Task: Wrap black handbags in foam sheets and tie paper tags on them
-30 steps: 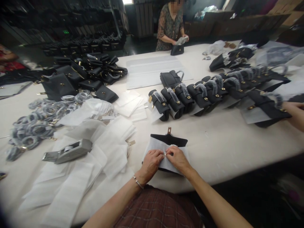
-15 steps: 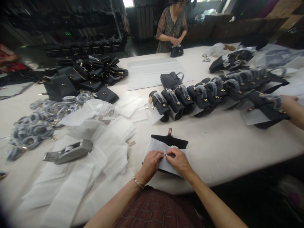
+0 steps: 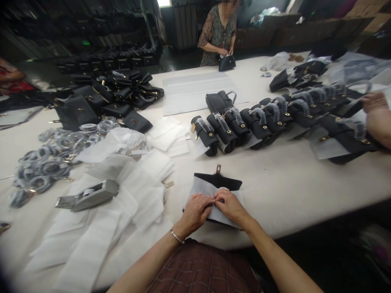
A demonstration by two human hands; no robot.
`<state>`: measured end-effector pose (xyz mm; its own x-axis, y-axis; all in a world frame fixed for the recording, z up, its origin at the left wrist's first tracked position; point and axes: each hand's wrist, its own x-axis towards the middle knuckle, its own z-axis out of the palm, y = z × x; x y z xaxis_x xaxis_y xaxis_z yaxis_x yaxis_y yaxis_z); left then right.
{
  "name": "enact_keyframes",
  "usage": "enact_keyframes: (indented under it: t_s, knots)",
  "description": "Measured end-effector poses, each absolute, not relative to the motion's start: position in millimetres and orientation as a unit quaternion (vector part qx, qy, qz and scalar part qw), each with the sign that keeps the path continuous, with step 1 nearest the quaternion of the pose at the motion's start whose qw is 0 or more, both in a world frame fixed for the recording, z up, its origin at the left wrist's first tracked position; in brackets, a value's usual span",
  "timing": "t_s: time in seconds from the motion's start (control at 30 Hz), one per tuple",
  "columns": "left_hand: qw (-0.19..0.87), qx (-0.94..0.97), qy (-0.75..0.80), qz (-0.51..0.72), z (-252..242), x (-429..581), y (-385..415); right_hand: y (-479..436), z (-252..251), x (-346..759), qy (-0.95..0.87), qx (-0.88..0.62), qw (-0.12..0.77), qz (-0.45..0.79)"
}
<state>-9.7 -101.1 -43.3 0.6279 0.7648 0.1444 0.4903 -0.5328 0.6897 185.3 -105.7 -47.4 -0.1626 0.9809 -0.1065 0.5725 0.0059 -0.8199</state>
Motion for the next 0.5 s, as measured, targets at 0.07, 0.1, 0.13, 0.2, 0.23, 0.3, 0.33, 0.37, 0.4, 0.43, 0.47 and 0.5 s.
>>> enact_keyframes:
  t_s: [0.07,0.1,0.13,0.2,0.23,0.3,0.33,0.37,0.4,0.43,0.47,0.5]
  knots:
    - [0.292,0.855,0.373,0.210,-43,-10,-102,-103,-49,182,-0.656,-0.616,0.251,0.358]
    - [0.283,0.858,0.377,0.205,-43,-10,-102,-101,-50,181,-0.650,-0.631,0.246,0.346]
    - [0.273,0.861,0.380,0.201,-43,-10,-103,-100,-50,179,-0.641,-0.644,0.244,0.338]
    - [0.252,0.869,0.378,0.195,-46,-10,-104,-99,-50,178,-0.626,-0.662,0.240,0.335]
    - [0.241,0.874,0.375,0.193,-48,-11,-105,-98,-50,178,-0.620,-0.668,0.239,0.335]
    - [0.214,0.883,0.371,0.191,-52,-12,-105,-99,-48,179,-0.612,-0.673,0.238,0.340]
    - [0.201,0.888,0.367,0.189,-54,-13,-106,-99,-48,180,-0.609,-0.674,0.239,0.342]
    - [0.188,0.894,0.362,0.187,-57,-14,-106,-100,-47,181,-0.607,-0.675,0.240,0.345]
    - [0.175,0.899,0.355,0.184,-58,-15,-106,-101,-46,182,-0.605,-0.675,0.240,0.347]
    - [0.165,0.905,0.349,0.182,-60,-15,-106,-101,-45,183,-0.604,-0.675,0.240,0.349]
    - [0.157,0.908,0.344,0.180,-61,-15,-106,-102,-45,184,-0.603,-0.675,0.240,0.350]
    - [0.151,0.910,0.343,0.180,-62,-15,-106,-102,-45,184,-0.605,-0.674,0.239,0.351]
